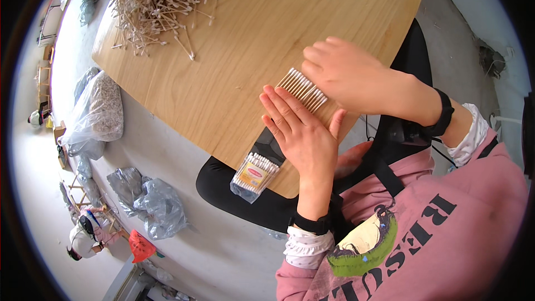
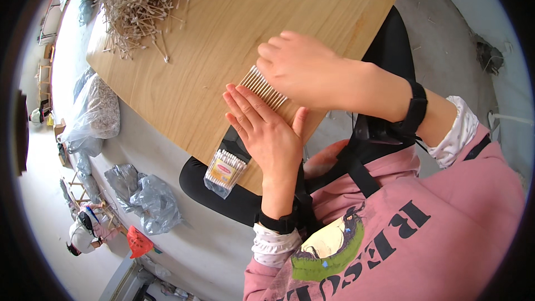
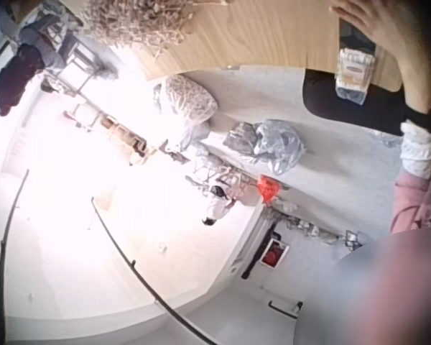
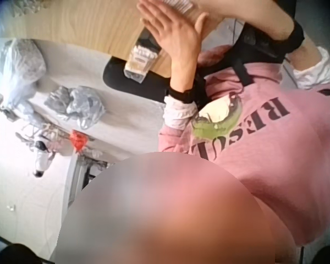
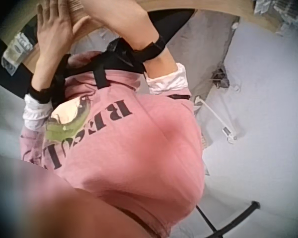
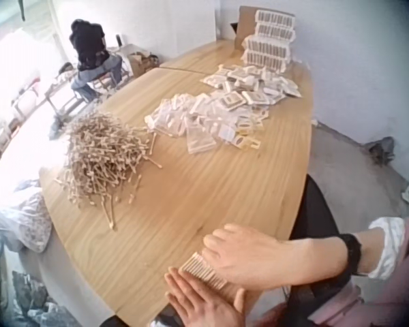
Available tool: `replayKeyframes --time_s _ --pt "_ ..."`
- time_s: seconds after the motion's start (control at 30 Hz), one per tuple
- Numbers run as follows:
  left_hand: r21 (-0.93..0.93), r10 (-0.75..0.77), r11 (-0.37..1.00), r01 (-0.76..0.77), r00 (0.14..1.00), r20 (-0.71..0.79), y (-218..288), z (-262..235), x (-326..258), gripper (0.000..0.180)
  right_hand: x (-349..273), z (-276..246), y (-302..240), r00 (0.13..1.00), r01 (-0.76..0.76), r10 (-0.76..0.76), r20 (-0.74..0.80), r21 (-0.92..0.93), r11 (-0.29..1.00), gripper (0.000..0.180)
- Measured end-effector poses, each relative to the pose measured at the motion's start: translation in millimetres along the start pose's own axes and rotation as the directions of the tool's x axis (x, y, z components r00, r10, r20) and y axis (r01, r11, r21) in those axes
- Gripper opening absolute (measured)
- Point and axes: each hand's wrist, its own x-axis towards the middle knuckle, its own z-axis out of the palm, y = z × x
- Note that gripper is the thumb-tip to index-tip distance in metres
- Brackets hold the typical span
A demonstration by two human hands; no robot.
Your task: Organizing and packing cotton swabs into small plastic bags.
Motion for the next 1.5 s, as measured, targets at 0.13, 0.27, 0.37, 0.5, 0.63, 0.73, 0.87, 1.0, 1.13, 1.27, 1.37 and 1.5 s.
replayKeyframes --time_s 0.13,0.27,0.37,0.5,0.63,0.73,0.87,1.0,1.13,1.27,1.37,1.5 --pt "0.017 -0.002 1.0 0.002 1.0 -0.005 -1 2 0 0.114 -48 8 25 0.984 -0.163 0.167 -0.059 0.065 0.984 0.02" --pt "0.028 0.001 1.0 0.0 1.0 -0.012 3 4 0 0.116 -104 -24 45 0.807 -0.502 0.589 -0.043 0.477 0.722 0.012" --pt "0.07 -0.004 0.998 0.008 0.998 -0.064 0 3 -4 0.113 -154 -34 65 0.639 -0.596 0.756 -0.14 0.531 0.603 0.008" --pt "-0.063 0.007 0.998 -0.02 0.98 -0.2 -6 3 -7 0.098 -214 -49 98 0.399 -0.768 0.903 -0.161 0.479 0.425 0.007" --pt "-0.146 0.013 0.988 -0.051 0.969 -0.245 -9 7 -9 0.087 -245 -19 134 0.368 -0.802 0.922 -0.119 0.461 0.38 0.009" --pt "-0.175 0.002 0.983 -0.051 0.963 -0.27 -14 7 -11 0.082 -228 -22 123 0.411 -0.837 0.878 -0.244 0.281 0.47 0.014" --pt "-0.247 -0.056 0.969 -0.019 0.955 -0.292 -23 -4 -15 0.079 -223 -69 57 0.341 -0.448 0.383 -0.858 0.21 0.869 0.02" --pt "-0.324 -0.041 0.944 -0.065 0.95 -0.31 -14 9 -11 0.079 -193 -43 45 0.314 -0.312 0.446 -0.838 0.353 0.882 0.021" --pt "-0.405 -0.071 0.911 -0.083 0.934 -0.35 -17 7 -12 0.073 -208 -28 51 0.272 -0.207 0.506 -0.819 0.464 0.862 0.021" --pt "-0.487 -0.134 0.87 -0.078 0.913 -0.386 -23 0 -15 0.07 -165 -31 18 0.25 -0.12 0.519 -0.817 0.506 0.854 0.021" --pt "-0.511 -0.141 0.855 -0.091 0.906 -0.398 -21 -2 -14 0.071 -128 -52 -3 0.242 -0.076 0.486 -0.84 0.482 0.873 0.021" --pt "-0.526 -0.155 0.846 -0.088 0.903 -0.4 -24 -5 -15 0.063 -131 -64 -19 0.205 -0.039 0.474 -0.856 0.477 0.878 0.022"
